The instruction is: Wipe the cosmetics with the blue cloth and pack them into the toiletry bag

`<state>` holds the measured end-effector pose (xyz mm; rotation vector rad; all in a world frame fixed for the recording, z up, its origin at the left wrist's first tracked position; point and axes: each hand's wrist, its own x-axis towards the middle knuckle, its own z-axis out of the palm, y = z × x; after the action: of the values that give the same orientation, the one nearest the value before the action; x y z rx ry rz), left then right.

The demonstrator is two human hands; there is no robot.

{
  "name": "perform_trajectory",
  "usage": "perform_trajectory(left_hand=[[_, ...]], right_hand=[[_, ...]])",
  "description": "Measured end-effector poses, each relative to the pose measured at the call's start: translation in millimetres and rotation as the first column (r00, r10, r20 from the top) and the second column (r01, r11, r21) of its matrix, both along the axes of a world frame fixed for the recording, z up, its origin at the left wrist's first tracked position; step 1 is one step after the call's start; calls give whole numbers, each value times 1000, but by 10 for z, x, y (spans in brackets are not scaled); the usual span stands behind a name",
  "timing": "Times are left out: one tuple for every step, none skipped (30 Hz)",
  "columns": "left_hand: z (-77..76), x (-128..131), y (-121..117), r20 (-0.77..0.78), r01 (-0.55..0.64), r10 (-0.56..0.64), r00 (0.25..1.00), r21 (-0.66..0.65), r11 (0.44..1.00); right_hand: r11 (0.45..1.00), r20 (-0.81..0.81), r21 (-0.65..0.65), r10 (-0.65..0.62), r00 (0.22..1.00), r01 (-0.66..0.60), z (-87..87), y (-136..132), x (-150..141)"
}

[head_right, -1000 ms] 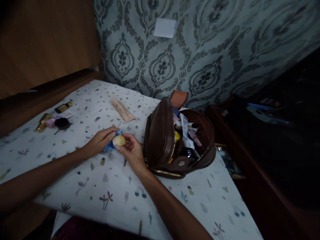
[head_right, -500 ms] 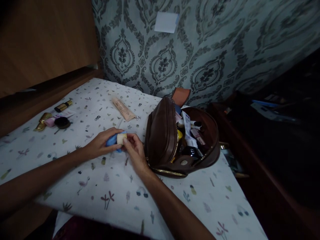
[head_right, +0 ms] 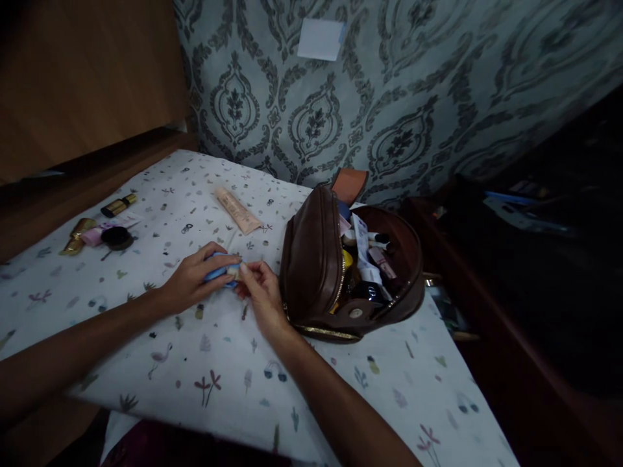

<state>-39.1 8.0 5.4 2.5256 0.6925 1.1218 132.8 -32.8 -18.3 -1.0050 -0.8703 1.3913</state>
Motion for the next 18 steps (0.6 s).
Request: perform_trajectory(left_hand=[[-1,0,-3,-12,-20,20,1000,33,999],[-4,-3,-2,-20,-33,34,999,66,997],[-8,-9,1,-22,-38,41,999,96,995],[-13,-16,7,-16,-37,39,999,118,992],[-17,-23,13,-5,-30,31,1000,133,991],[-19,-31,18,7,-17,17,1000,139,990],[-19,-37,21,18,-4,1,1000,136,991],[-17,-41,20,26,7,-11,1000,128,992],[-13,-43,17,30,14,-18,999,117,993],[-8,-42,13,33,18,-21,999,103,995],[-4,-41,8,35,15,-18,999,86,996],[-1,-39,5,33,5,-7,999,67,998],[-1,-37,5,29,-10,9,1000,43,999],[-5,-37,9,21,-27,27,999,15,1000],[-11,-38,16,11,-45,45,999,-17,999],[-20,-41,28,-2,-60,60,998,-54,997],[-30,-45,41,-13,-66,65,998,-90,994],[-40,-49,55,-20,-60,58,998,-125,990]], right_hand=[[1000,-18,-5,0,1000,-1,12,-4,-3],[1000,-39,-12,4,999,-4,25,-8,-6],[1000,-60,-19,8,998,-9,38,-11,-7],[1000,-78,-27,10,997,-12,48,-12,-9],[999,-93,-35,8,996,-12,56,-12,-9],[999,-105,-42,1,994,-6,61,-10,-9],[999,-116,-50,-9,993,3,63,-7,-9],[998,-127,-54,-20,992,13,62,-3,-9],[998,-136,-56,-27,990,20,61,0,-9],[998,-145,-57,-32,989,24,60,2,-10],[998,-153,-56,-34,988,26,59,2,-11],[998,-160,-54,-33,987,25,60,0,-12],[999,-164,-50,-30,986,22,63,-5,-13],[999,-163,-43,-23,986,16,66,-11,-14],[999,-155,-34,-12,988,7,69,-18,-14],[1000,-138,-21,1,990,-4,70,-24,-14],[1000,-113,-6,13,993,-14,68,-29,-13],[1000,-84,9,22,996,-22,63,-32,-12]])
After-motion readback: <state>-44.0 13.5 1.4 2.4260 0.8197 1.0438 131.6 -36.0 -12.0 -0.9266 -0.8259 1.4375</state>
